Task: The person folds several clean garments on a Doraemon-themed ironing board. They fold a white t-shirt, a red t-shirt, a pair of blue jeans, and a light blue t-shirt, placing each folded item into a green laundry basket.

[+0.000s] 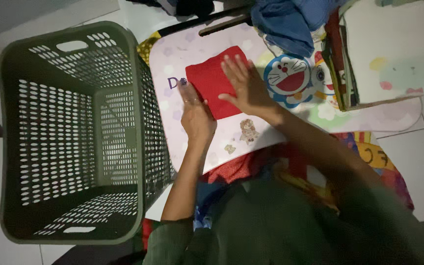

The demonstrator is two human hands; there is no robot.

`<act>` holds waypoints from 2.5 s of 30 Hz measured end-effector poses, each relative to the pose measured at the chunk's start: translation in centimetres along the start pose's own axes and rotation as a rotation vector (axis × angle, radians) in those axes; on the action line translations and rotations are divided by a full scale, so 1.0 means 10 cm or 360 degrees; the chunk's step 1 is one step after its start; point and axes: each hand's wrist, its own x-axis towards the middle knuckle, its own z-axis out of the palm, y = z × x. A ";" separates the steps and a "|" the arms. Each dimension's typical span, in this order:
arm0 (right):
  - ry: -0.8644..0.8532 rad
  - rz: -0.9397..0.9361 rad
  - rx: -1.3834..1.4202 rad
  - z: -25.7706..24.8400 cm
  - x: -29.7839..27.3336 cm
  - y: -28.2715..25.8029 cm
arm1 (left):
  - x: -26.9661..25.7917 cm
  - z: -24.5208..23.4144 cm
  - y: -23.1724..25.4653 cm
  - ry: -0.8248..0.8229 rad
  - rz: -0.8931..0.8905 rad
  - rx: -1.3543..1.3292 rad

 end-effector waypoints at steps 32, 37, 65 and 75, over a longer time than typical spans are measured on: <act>0.0070 0.0040 0.0049 0.05 -0.11 0.06 | 0.06 0.48 -0.40 -0.0209 0.0375 0.0258; 0.0150 -0.0056 -0.0025 0.12 -0.10 0.08 | 0.07 0.55 -0.33 -0.0273 0.0508 0.0342; 0.0038 -0.0054 0.0230 0.15 0.08 0.34 | 0.31 0.58 -0.15 -0.0382 0.0719 0.0072; -0.0006 -0.0117 0.0032 0.06 -0.10 0.48 | 0.22 0.68 -0.04 -0.0393 0.0772 0.0093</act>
